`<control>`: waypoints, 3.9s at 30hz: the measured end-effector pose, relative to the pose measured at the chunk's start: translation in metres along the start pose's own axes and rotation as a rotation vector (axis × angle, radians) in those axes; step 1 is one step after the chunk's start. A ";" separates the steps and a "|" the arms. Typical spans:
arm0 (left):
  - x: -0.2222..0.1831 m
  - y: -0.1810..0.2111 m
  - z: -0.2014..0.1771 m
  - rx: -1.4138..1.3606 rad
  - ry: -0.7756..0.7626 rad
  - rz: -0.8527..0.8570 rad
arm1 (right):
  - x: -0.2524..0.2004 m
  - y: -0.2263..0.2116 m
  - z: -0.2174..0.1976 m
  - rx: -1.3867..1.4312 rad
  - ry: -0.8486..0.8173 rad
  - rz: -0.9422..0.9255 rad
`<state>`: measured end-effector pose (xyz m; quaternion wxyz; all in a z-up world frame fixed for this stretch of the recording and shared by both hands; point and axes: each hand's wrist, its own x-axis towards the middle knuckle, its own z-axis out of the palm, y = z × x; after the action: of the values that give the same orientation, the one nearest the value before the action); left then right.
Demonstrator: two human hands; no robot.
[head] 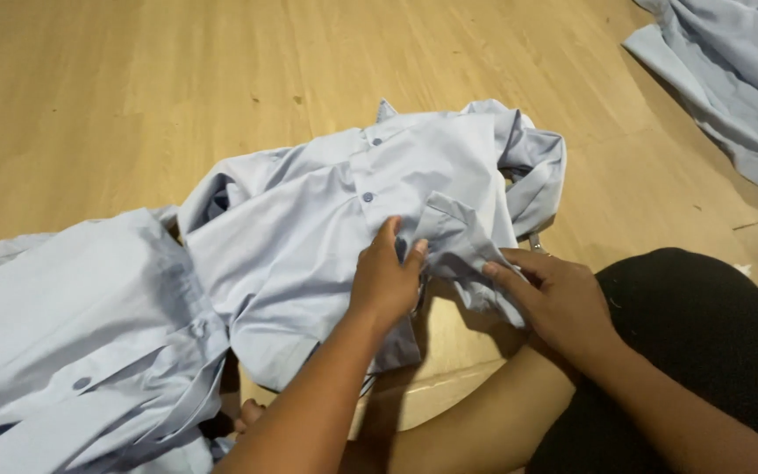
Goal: A person is sitting on the floor inspecting school shirts, using scissors to trim loose threads and checking the collars, name tags, and buttons.
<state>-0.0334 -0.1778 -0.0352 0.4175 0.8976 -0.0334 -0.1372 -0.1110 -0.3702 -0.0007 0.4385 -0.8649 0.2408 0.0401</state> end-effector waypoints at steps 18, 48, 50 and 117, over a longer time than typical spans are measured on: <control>0.018 0.001 0.000 -0.134 0.121 -0.201 | 0.010 0.002 0.007 -0.142 -0.052 -0.185; -0.053 0.010 -0.037 0.065 0.002 0.308 | -0.029 -0.041 0.026 0.093 -0.010 -0.344; -0.049 0.008 -0.041 -0.157 0.241 0.356 | -0.038 -0.043 0.022 -0.171 -0.102 -0.395; 0.073 0.107 0.068 -0.743 -0.437 -0.492 | 0.070 -0.008 -0.047 0.530 -0.259 0.133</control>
<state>0.0243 -0.3102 -0.0116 0.6479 0.6196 0.1437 -0.4192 -0.0529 -0.4292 0.0139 0.6726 -0.6902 0.2410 0.1146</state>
